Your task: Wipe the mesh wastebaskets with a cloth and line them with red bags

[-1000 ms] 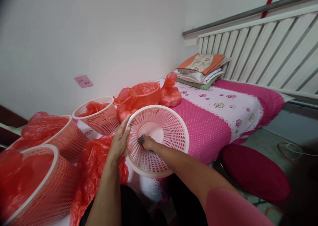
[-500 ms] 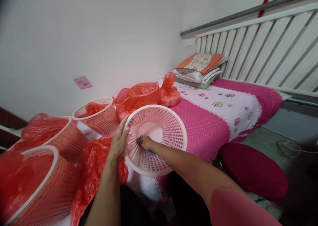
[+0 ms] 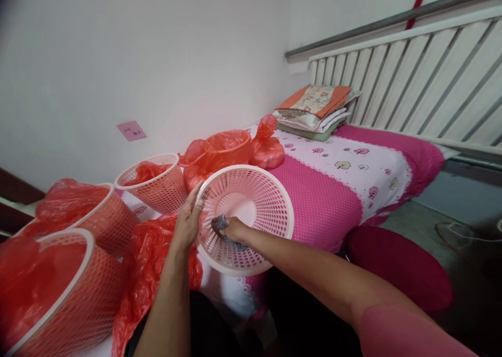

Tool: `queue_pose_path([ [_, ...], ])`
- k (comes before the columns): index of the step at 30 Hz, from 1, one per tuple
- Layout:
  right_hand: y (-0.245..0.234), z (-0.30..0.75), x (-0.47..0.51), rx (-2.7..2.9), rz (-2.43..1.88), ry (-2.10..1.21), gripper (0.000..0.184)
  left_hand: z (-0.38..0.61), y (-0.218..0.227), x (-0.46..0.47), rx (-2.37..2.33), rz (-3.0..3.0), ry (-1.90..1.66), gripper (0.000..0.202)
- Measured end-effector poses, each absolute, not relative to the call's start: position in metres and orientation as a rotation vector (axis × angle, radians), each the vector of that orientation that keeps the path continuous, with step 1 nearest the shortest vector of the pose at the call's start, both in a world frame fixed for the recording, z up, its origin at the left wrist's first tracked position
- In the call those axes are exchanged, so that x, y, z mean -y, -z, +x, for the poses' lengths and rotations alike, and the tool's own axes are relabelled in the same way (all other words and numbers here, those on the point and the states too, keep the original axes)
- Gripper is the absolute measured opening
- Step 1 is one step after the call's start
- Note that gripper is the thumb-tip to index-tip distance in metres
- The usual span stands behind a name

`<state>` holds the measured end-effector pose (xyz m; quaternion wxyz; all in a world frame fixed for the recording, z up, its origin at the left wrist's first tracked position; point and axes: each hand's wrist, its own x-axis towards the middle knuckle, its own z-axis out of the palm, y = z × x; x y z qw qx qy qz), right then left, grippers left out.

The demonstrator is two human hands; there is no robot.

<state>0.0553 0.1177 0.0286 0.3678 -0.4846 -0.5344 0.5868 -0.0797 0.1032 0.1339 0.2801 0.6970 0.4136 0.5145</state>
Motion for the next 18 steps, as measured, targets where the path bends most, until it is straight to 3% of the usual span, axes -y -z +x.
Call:
queue_pose_path([
  [18,-0.059,0.072,-0.065,1.078,-1.046,-1.698,0.022,-0.078,-0.138,-0.099,-1.12,1.896,-1.366,0.055],
])
